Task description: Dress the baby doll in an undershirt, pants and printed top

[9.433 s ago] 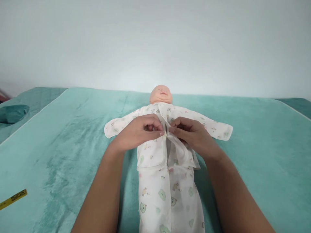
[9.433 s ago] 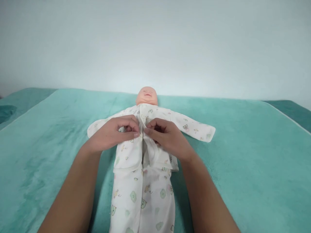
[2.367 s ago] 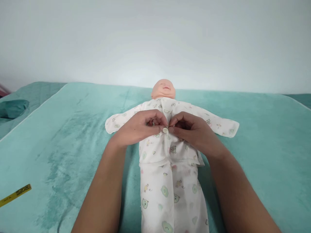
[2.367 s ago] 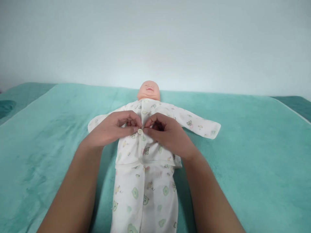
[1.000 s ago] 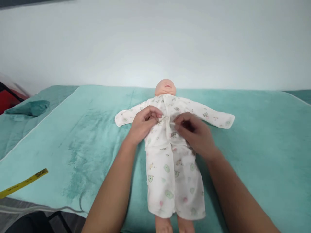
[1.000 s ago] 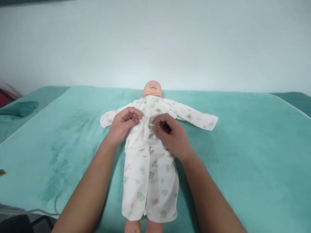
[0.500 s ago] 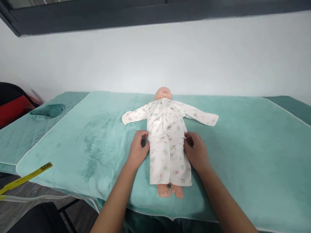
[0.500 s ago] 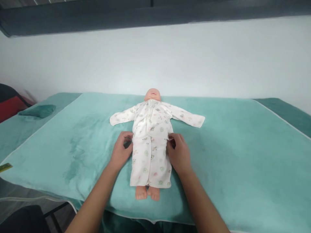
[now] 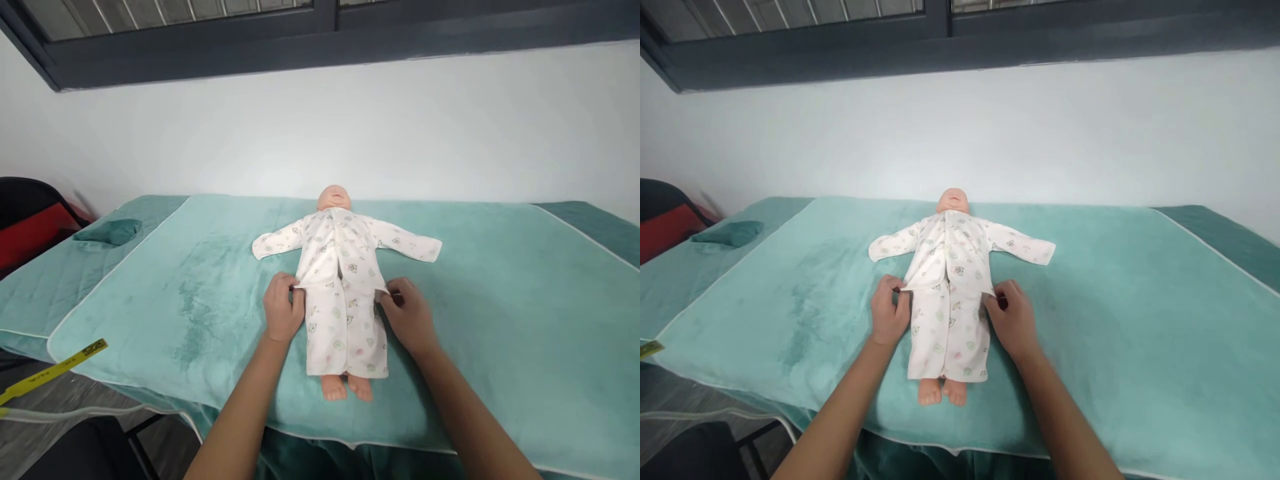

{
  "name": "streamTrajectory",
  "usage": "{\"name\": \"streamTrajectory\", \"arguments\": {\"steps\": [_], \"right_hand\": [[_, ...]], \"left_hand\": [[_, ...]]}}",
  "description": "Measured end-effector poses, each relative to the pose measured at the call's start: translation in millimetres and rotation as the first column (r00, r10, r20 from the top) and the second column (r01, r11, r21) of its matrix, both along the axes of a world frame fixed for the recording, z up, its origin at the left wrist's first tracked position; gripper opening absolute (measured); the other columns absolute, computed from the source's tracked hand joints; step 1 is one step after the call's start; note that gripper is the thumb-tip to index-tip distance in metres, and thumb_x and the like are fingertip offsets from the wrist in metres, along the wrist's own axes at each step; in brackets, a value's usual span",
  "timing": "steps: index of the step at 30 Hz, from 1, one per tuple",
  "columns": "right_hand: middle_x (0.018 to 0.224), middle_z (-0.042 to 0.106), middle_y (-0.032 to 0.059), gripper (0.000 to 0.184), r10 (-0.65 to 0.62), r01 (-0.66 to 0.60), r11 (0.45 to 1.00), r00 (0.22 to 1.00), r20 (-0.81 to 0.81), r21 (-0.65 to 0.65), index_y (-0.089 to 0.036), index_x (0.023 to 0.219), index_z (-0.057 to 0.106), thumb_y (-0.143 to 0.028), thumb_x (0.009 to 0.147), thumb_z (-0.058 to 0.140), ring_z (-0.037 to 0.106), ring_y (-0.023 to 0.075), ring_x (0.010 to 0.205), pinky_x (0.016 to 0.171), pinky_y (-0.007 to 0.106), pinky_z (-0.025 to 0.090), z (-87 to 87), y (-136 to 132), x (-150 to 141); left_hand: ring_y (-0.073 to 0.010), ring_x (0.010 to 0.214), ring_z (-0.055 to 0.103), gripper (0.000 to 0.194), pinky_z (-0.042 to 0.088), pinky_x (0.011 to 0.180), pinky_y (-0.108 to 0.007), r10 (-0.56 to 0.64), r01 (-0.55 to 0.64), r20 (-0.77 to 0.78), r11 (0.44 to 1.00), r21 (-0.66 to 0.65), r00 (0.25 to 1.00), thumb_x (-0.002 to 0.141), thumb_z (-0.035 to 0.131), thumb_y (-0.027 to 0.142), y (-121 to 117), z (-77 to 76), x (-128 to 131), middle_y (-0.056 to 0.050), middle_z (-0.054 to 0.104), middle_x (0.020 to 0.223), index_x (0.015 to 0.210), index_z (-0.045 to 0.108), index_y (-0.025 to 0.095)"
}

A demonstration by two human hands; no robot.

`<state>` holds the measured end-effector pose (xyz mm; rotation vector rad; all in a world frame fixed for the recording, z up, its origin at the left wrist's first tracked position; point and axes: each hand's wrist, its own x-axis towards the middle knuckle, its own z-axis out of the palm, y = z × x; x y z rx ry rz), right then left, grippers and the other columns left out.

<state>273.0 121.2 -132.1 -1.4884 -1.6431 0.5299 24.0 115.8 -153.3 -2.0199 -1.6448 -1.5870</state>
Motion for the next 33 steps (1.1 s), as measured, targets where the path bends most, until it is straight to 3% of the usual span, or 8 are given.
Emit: {"name": "streamTrajectory", "arguments": {"steps": [2, 5, 10, 16, 20, 23, 26, 33], "right_hand": [[0.083, 0.056, 0.0047, 0.015, 0.064, -0.073, 0.996, 0.985, 0.157, 0.058, -0.021, 0.073, 0.044, -0.030, 0.082, 0.051, 0.053, 0.0177, 0.073, 0.068, 0.032, 0.043, -1.9, -0.2, 2.1], [0.110, 0.055, 0.0121, 0.017, 0.085, -0.131, 0.978, 0.960, 0.267, 0.159, -0.021, 0.073, 0.040, -0.028, 0.084, 0.050, 0.055, 0.0254, 0.102, 0.081, 0.039, 0.047, -5.5, -0.1, 4.0], [0.148, 0.033, 0.0116, 0.014, 0.179, -0.244, 0.954, 0.929, 0.325, 0.171, -0.020, 0.081, 0.046, -0.031, 0.088, 0.051, 0.030, 0.0336, 0.139, 0.104, 0.053, 0.039, -1.8, 3.1, 11.5], [0.159, 0.019, 0.0026, 0.033, 0.427, -0.434, 0.889, 0.901, 0.079, 0.148, -0.028, 0.122, 0.048, -0.042, 0.093, 0.053, 0.018, 0.0252, 0.148, 0.117, 0.047, 0.030, 46.5, 17.0, -0.8], [0.158, 0.024, 0.0019, 0.043, 0.414, -0.407, 0.901, 0.910, -0.018, 0.147, -0.029, 0.132, 0.049, -0.051, 0.096, 0.045, 0.020, 0.0244, 0.147, 0.120, 0.047, 0.025, 70.5, 51.4, -34.1], [0.158, 0.026, 0.0033, 0.054, 0.385, -0.385, 0.912, 0.922, 0.030, 0.144, -0.025, 0.141, 0.046, -0.055, 0.096, 0.041, 0.022, 0.0265, 0.147, 0.122, 0.048, 0.021, 65.3, 88.0, -53.2], [0.156, 0.030, 0.0054, 0.063, 0.350, -0.350, 0.937, 0.936, -0.024, 0.013, -0.022, 0.146, 0.043, -0.058, 0.094, 0.040, 0.025, 0.0271, 0.146, 0.123, 0.048, 0.019, 49.4, 113.9, -57.3], [0.160, 0.020, -0.0003, 0.079, 0.292, -0.321, 0.941, 0.929, -0.226, -0.103, -0.025, 0.152, 0.034, -0.072, 0.089, 0.038, 0.013, 0.0236, 0.150, 0.125, 0.041, 0.013, 25.3, 104.9, -39.3]], "left_hand": [[-0.0181, 0.073, 0.049, 0.013, 0.038, 0.068, -0.030, -0.035, 0.035, -0.021, 0.999, -0.002, 0.999, 0.078, 0.045, 0.009, -0.5, 0.9, 0.2, -0.001, 0.049, 0.075, 0.081, 0.045, 0.022], [-0.0195, 0.074, 0.048, 0.015, 0.037, 0.069, -0.032, -0.076, 0.075, -0.055, 0.997, -0.019, 0.996, 0.072, 0.045, 0.008, -0.1, 4.0, 1.6, -0.002, 0.048, 0.074, 0.078, 0.042, 0.022], [-0.0208, 0.081, 0.050, 0.018, 0.039, 0.074, -0.034, -0.106, 0.106, -0.002, 0.993, -0.060, 0.994, 0.068, 0.043, 0.008, 1.9, 5.5, 3.1, -0.005, 0.053, 0.082, 0.078, 0.038, 0.022], [-0.0183, 0.072, 0.051, 0.004, 0.040, 0.069, -0.031, -0.066, 0.077, 0.057, 0.972, -0.220, 0.996, 0.080, 0.047, 0.020, 1.1, -0.6, 1.8, -0.002, 0.054, 0.075, 0.078, 0.044, 0.022], [-0.0164, 0.063, 0.047, 0.024, 0.035, 0.063, -0.030, -0.106, 0.118, 0.058, 0.950, -0.290, 0.993, 0.090, 0.044, 0.031, -0.2, 1.1, 0.9, 0.000, 0.049, 0.063, 0.068, 0.045, 0.021], [-0.0155, 0.060, 0.046, 0.036, 0.034, 0.061, -0.029, -0.051, 0.092, 0.131, 0.940, -0.330, 0.990, 0.096, 0.033, 0.036, 0.1, 3.8, 1.0, 0.000, 0.047, 0.060, 0.063, 0.041, 0.022], [-0.0149, 0.060, 0.046, 0.040, 0.034, 0.062, -0.029, 0.029, 0.041, 0.174, 0.923, -0.384, 0.984, 0.097, 0.032, 0.040, 2.6, 6.4, 2.0, 0.000, 0.048, 0.060, 0.064, 0.042, 0.021], [-0.0169, 0.071, 0.056, 0.030, 0.038, 0.067, -0.028, 0.135, 0.007, 0.247, 0.865, -0.501, 0.960, 0.095, 0.041, 0.046, 24.6, 12.3, 3.8, -0.001, 0.063, 0.077, 0.088, 0.056, 0.020]]}}
